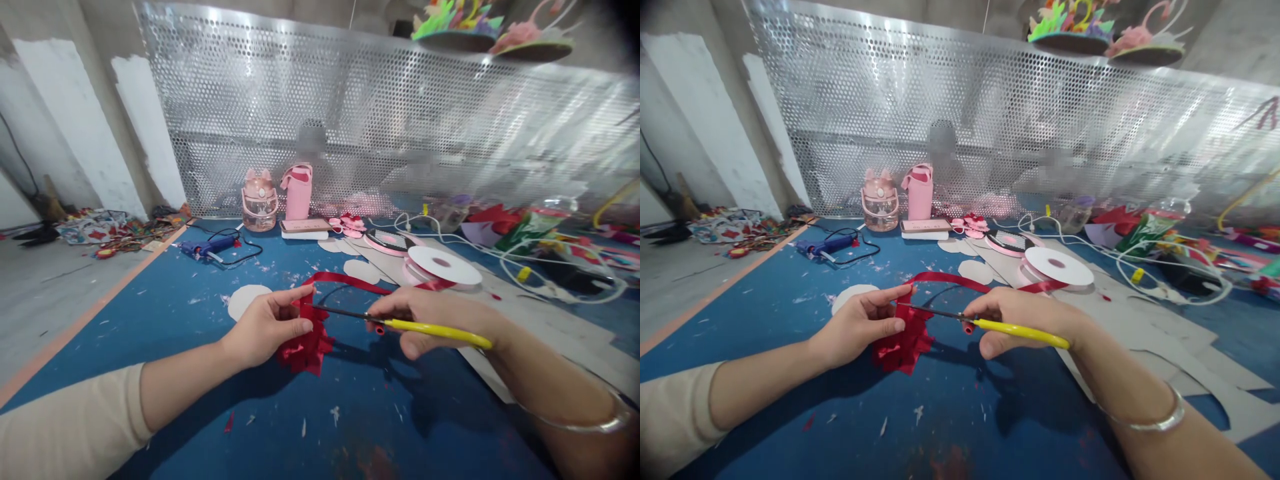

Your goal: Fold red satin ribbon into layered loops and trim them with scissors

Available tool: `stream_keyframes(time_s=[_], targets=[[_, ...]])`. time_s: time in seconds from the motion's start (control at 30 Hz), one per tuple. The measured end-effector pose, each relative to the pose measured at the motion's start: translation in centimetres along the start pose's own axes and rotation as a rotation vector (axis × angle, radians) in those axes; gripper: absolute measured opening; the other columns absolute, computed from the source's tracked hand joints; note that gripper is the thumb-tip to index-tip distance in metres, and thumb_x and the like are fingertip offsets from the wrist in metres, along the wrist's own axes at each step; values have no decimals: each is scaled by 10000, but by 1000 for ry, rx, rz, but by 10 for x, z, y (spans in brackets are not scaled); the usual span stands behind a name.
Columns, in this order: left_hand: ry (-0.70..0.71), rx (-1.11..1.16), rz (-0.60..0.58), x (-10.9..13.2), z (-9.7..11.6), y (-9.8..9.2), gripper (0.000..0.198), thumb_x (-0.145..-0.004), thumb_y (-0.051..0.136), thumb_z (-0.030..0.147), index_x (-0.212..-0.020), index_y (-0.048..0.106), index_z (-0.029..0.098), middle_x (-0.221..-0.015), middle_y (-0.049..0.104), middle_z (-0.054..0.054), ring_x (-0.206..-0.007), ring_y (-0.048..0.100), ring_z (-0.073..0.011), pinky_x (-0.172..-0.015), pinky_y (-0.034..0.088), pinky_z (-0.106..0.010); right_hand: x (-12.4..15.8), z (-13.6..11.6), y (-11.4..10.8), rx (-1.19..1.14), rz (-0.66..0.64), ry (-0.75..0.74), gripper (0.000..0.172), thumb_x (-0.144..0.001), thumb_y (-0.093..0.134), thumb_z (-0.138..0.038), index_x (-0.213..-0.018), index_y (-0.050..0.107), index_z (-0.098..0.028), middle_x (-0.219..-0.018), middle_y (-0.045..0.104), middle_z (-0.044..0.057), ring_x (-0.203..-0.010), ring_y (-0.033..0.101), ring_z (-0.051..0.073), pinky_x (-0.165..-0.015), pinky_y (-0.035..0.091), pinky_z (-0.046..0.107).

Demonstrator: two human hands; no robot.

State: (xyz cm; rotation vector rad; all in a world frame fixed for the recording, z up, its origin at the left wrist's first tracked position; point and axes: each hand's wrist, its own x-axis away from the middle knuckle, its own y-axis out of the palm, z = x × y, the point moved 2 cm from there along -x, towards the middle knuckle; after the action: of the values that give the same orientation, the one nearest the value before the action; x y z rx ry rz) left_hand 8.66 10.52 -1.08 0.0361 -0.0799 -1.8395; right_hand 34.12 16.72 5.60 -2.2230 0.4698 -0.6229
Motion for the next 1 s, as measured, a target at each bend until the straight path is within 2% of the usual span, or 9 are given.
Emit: stream_keyframes(time_s=[0.13,0.27,0.4,0.6,0.7,0.83,1.0], targets=[[-22,12,-23,0,-1,0,656,-725,756,294,-1342,553,198,-608,529,68,-550,466,-91,-552,373,-233,-4,3,4,-50,-33,-13,745,-646,620,-795,-1024,680,-157,-694,459,-26,-594,316,110,-514,252,228],[-11,-19,-18,0,1,1,618,-723,754,263,-1312,582,193,-577,496,81,-516,434,-77,-524,367,-219,-5,5,4,-41,-19,-20,687,-679,616,-771,-1016,684,-177,-679,412,-36,-593,276,108,-511,224,230],[-21,-24,-24,1,2,1,614,-722,755,258,-1310,586,203,-587,527,72,-516,448,-80,-516,371,-218,-3,3,4,-41,-20,-13,667,-672,632,-759,-1000,683,-182,-678,395,-41,-597,270,108,-503,212,229],[-24,-8,-44,1,1,1,639,-707,769,253,-1315,582,196,-586,536,71,-506,448,-75,-512,361,-217,-1,-8,3,-23,-21,-19,563,-722,624,-721,-809,659,-166,-653,356,-46,-601,262,104,-503,199,232],[-40,-4,-65,0,-1,0,675,-702,774,268,-1337,560,187,-635,599,45,-529,489,-86,-529,374,-227,-2,-8,3,-12,-9,-27,597,-729,607,-732,-878,683,-158,-665,408,-34,-596,287,106,-502,225,228],[-52,0,-80,0,-5,-1,694,-689,788,296,-1337,562,190,-691,664,12,-554,544,-107,-544,400,-241,-4,-2,4,-40,-19,-10,721,-657,647,-758,-1041,687,-149,-766,540,5,-633,396,127,-538,317,227],[-75,69,-93,1,-6,0,712,-650,824,306,-1312,586,198,-758,719,-20,-655,632,-149,-631,476,-276,-3,3,4,-30,-23,-28,777,-618,652,-782,-1073,691,-153,-789,589,23,-632,456,140,-527,363,223]])
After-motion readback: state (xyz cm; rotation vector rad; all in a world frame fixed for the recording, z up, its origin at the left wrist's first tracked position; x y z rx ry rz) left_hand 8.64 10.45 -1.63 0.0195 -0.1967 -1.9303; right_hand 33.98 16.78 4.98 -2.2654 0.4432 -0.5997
